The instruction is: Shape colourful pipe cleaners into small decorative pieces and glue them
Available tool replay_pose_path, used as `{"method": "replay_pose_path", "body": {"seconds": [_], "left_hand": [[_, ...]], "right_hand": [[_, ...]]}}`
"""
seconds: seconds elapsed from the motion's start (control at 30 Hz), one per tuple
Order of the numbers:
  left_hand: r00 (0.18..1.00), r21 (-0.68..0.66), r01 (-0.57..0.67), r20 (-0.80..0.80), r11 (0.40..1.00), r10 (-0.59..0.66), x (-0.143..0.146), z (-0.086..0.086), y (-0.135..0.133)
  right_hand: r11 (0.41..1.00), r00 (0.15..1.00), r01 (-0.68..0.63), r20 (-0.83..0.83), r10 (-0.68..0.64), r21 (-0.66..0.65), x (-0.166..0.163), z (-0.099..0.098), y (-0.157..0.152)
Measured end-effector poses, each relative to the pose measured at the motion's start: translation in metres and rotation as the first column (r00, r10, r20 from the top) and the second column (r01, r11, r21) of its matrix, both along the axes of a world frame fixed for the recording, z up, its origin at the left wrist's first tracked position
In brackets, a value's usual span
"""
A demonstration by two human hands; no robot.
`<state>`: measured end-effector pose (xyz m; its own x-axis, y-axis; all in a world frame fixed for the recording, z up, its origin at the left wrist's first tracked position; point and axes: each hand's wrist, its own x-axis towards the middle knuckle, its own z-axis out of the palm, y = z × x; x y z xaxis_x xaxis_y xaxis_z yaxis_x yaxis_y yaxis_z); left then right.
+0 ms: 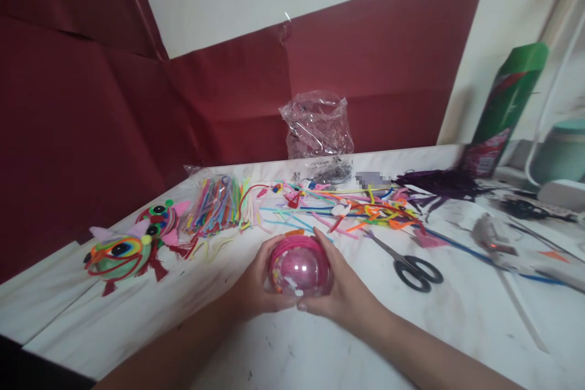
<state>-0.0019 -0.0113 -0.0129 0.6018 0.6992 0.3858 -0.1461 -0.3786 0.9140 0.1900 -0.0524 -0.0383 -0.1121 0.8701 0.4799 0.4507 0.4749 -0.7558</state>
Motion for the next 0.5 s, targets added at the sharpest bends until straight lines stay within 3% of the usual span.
{"method": "replay_pose_path", "body": {"seconds": [0.27,0.5], "left_hand": [[0.994,-0.096,0.006,-0.105,0.995,-0.016,-0.0060,-0.0028,0.0051],[0.997,-0.132,0.003,-0.082,0.991,-0.014,-0.0045,0.0017,0.0062]], "right_hand": [[0.974,0.975,-0.121,0.208,0.080,0.192,0.0019,0.0026,-0.0057],[0.967,0.957,-0.164,0.271,0.108,0.193,0.0020,0.0082,-0.0069]]}}
